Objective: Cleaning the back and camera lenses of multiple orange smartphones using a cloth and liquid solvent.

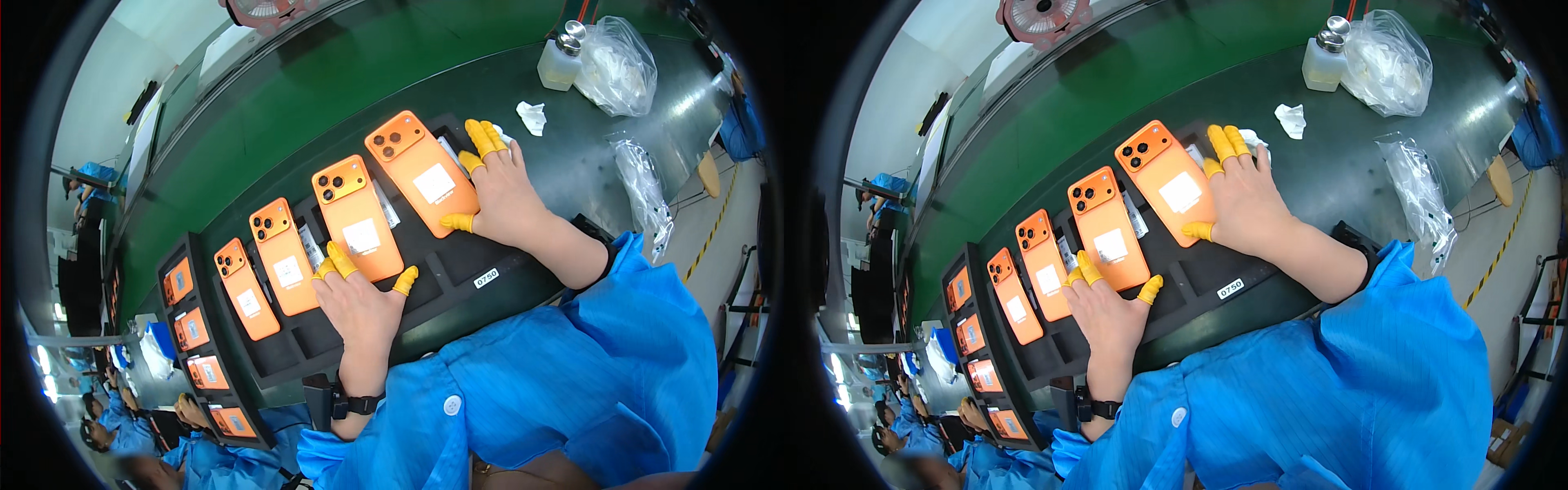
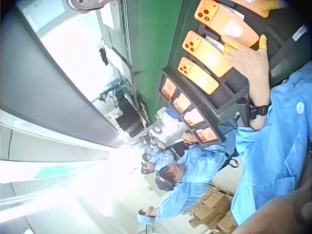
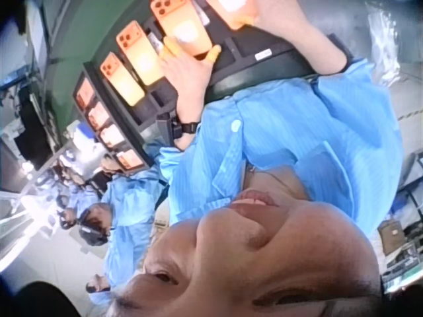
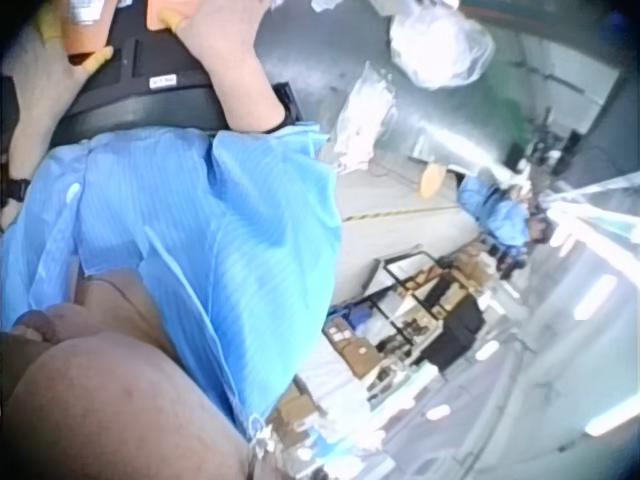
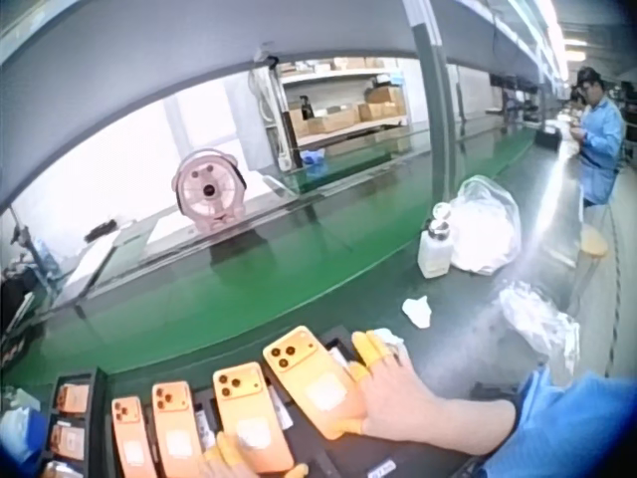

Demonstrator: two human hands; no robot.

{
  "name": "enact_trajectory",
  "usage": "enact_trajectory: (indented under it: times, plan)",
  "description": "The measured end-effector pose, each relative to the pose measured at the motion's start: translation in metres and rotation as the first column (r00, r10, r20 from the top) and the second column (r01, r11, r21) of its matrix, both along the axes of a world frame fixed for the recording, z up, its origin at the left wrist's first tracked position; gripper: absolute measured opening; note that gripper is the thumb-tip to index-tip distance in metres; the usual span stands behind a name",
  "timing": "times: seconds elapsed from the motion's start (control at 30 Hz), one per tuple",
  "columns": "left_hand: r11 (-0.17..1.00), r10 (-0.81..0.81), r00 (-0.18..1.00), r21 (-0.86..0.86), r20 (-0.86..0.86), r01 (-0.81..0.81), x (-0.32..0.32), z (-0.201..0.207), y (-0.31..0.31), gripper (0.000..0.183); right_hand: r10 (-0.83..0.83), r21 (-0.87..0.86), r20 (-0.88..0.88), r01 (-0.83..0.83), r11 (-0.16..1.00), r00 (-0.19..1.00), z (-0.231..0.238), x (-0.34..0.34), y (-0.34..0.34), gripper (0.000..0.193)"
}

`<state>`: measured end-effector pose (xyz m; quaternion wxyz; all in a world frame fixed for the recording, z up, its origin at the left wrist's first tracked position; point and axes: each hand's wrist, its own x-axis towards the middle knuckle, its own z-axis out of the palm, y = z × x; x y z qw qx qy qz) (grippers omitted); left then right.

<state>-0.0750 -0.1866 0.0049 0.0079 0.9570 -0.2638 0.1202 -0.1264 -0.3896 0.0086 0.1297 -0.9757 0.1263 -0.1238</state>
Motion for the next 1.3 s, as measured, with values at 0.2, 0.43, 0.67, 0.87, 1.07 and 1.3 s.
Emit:
enact_trajectory:
  times: [0.2, 0.43, 0.67, 0.87, 1.07, 1.3]
  plan:
    - [0.990, 0.082, 0.993, 0.119, -0.081, -0.072, 0.005, 0.006, -0.006, 0.078, -0.017, 0.027, -0.271, 0.026, 0.999, 0.962, 0.002, 0.000, 0.001, 0.075]
    - [0.955, -0.083, 0.991, -0.292, -0.101, 0.050, 0.004, -0.008, 0.022, 0.062, 0.058, 0.074, 0.211, -0.075, 0.994, 0.976, -0.006, -0.003, 0.009, 0.062]
    - [0.743, -0.183, 0.946, -0.667, -0.268, -0.045, 0.006, -0.015, 0.036, 0.062, 0.161, -0.003, 0.302, -0.167, 0.986, 0.940, -0.004, -0.002, 0.015, 0.062]
    - [0.724, -0.165, 0.950, -0.687, -0.266, -0.067, 0.008, -0.016, 0.038, 0.062, 0.169, 0.010, 0.298, -0.180, 0.984, 0.940, -0.004, 0.003, 0.017, 0.062]
    - [0.981, 0.005, 0.999, -0.191, -0.048, -0.014, -0.001, 0.004, 0.005, 0.074, 0.087, -0.027, 0.238, -0.083, 0.996, 0.967, -0.002, -0.001, 0.005, 0.064]
    - [0.965, 0.019, 1.000, -0.263, 0.012, -0.015, 0.008, 0.000, 0.030, 0.068, -0.004, -0.165, 0.051, 0.012, 0.986, 0.999, -0.002, 0.003, 0.002, 0.063]
